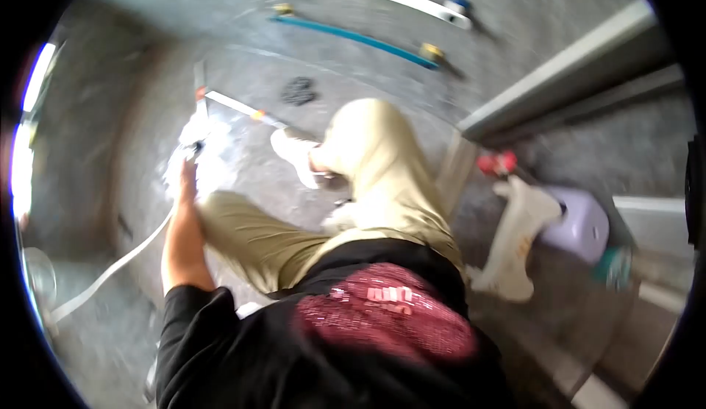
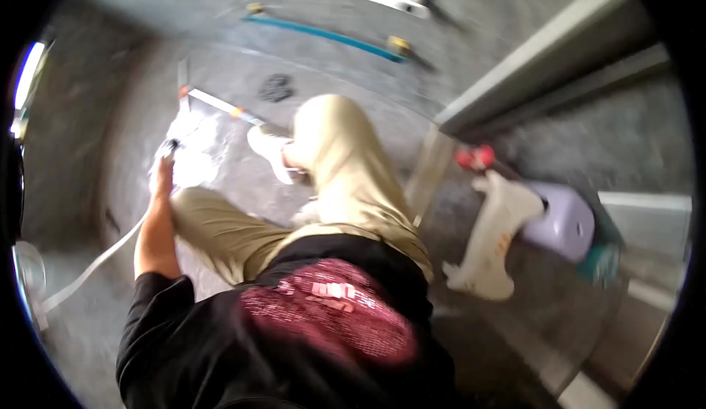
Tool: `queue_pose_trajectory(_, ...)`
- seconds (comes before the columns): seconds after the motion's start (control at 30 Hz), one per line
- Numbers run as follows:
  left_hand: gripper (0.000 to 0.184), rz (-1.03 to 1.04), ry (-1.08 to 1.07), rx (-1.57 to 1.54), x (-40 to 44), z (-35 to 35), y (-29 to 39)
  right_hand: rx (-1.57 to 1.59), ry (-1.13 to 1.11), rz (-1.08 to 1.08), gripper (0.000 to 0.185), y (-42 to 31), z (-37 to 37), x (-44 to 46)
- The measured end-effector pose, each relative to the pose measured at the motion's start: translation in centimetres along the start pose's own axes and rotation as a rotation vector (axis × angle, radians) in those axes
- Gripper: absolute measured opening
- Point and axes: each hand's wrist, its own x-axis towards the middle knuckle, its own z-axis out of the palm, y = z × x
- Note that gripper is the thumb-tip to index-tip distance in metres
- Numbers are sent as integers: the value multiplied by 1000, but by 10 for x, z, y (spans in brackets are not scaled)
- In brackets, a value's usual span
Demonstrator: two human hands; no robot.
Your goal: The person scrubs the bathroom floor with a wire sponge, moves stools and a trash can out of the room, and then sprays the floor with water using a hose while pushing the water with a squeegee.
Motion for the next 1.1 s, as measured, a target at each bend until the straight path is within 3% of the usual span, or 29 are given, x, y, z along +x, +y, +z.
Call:
queue_pose_trajectory(0.07, 43, 341, 123, 505, -21, -21, 12, -244, -37, -20, 35, -49, 15, 1)
queue_pose_trajectory(0.1, 44, 251, -13, 1046, -25, -22, 32, -384, -35, -34, 34, -72, 24, -2)
queue_pose_trajectory(0.13, 46, -113, 27, 750, -53, -25, 109, -543, -36, -48, 33, -98, 36, -1)
queue_pose_trajectory(0.17, 43, -78, 67, 758, -55, -28, 94, -709, -26, -70, 32, -129, 49, -2)
queue_pose_trajectory(0.23, 31, 24, 137, 443, -66, -29, 88, -1076, 42, -226, 31, -197, 85, 2)
queue_pose_trajectory(0.27, 27, 125, 184, 771, -70, -33, 105, -1247, 95, -354, 31, -235, 113, 7)
queue_pose_trajectory(0.3, 26, 122, 213, 715, -76, -37, 107, -1382, 142, -542, 30, -277, 152, 11)
queue_pose_trajectory(0.33, 26, 121, 244, 660, -81, -40, 106, -1513, 266, -1048, 26, -321, 191, 44)
queue_pose_trajectory(0.37, 26, 73, 257, 616, -85, -40, 105, -1505, 304, -1063, 24, -367, 251, 48)
queue_pose_trajectory(0.4, 27, 57, 262, 604, -92, -45, 104, -1659, 300, -1188, 23, -396, 341, -13)
queue_pose_trajectory(0.47, 29, -68, 257, 550, -103, -49, 105, -1755, 171, -1321, 23, -455, 448, 23)
queue_pose_trajectory(0.63, 31, -266, 181, 358, -99, -60, 109, -1924, -26, -1214, 31, -498, 699, 63)
queue_pose_trajectory(0.73, 30, -427, 130, 254, -75, -66, 112, -2015, 72, -1084, 51, -470, 797, 107)
queue_pose_trajectory(0.8, 30, -534, 96, 174, -62, -71, 112, -2074, 123, -966, 63, -444, 834, 106)
queue_pose_trajectory(0.83, 30, -473, 73, 172, -60, -76, 108, -2111, 74, -922, 63, -432, 844, 107)
queue_pose_trajectory(0.93, 31, -417, 63, 122, -53, -81, 96, -2004, 100, -1205, 41, -406, 852, 145)
queue_pose_trajectory(1.03, 30, -433, 149, 128, -43, -74, 92, -2095, 10, -1248, 37, -405, 857, 143)
queue_pose_trajectory(1.1, 29, -402, 235, 123, -37, -65, 87, -1635, -219, -964, 30, -411, 859, 88)
